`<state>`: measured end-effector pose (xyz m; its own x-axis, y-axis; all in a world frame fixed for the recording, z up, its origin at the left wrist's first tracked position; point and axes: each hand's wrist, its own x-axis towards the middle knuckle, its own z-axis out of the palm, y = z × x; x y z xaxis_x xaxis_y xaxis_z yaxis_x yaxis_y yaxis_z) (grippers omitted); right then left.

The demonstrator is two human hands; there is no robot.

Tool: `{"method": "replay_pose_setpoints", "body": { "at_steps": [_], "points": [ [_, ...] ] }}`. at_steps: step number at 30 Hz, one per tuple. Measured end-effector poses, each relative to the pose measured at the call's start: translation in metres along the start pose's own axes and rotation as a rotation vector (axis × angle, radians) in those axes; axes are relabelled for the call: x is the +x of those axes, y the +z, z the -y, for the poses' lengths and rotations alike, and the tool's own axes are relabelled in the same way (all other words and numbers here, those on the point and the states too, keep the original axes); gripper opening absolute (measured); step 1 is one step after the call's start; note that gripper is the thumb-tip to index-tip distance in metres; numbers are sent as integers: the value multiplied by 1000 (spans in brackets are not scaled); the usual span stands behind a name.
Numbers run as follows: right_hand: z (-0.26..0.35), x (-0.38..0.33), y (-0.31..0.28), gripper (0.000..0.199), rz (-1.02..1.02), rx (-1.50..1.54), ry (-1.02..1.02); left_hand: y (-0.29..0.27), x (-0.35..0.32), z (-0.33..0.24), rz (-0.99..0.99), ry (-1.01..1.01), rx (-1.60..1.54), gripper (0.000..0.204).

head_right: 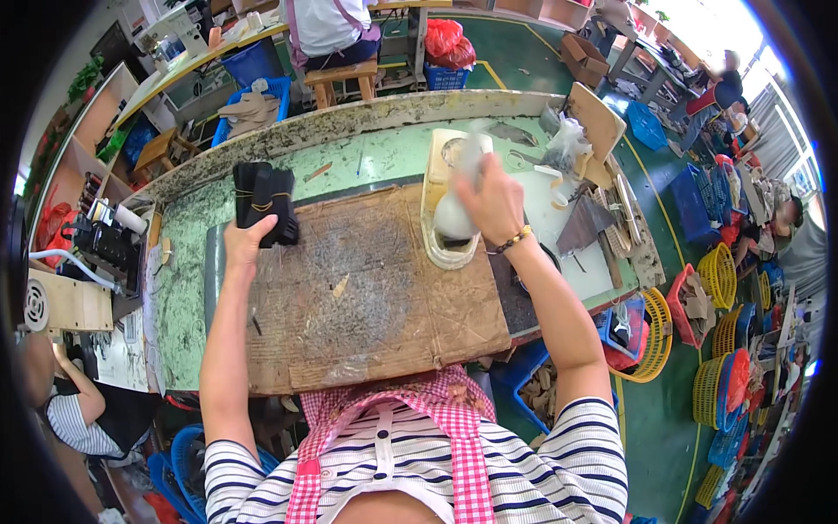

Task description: The person is applying glue or adhesive to small black shoe components using a brush and then stacking them.

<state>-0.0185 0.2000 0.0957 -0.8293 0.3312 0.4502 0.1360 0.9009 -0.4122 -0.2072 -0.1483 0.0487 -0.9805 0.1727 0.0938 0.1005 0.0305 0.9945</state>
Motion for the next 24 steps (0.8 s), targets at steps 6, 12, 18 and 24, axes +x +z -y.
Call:
{"method": "replay_pose_setpoints", "body": {
  "at_steps": [6, 12, 18, 24],
  "points": [
    [4, 27, -28, 44, -330, 865, 109, -7, 9, -40, 204, 449, 1244, 56],
    [-34, 48, -8, 56, 17, 546, 82, 2, -24, -18, 370, 596, 1168, 71],
    [49, -45, -12, 33, -139, 692, 96, -4, -96, -2, 294, 457, 1000, 77],
    [115, -79, 75, 23, 464, 667, 16, 9, -94, -26, 460, 325, 1149, 97]
  ]
}}
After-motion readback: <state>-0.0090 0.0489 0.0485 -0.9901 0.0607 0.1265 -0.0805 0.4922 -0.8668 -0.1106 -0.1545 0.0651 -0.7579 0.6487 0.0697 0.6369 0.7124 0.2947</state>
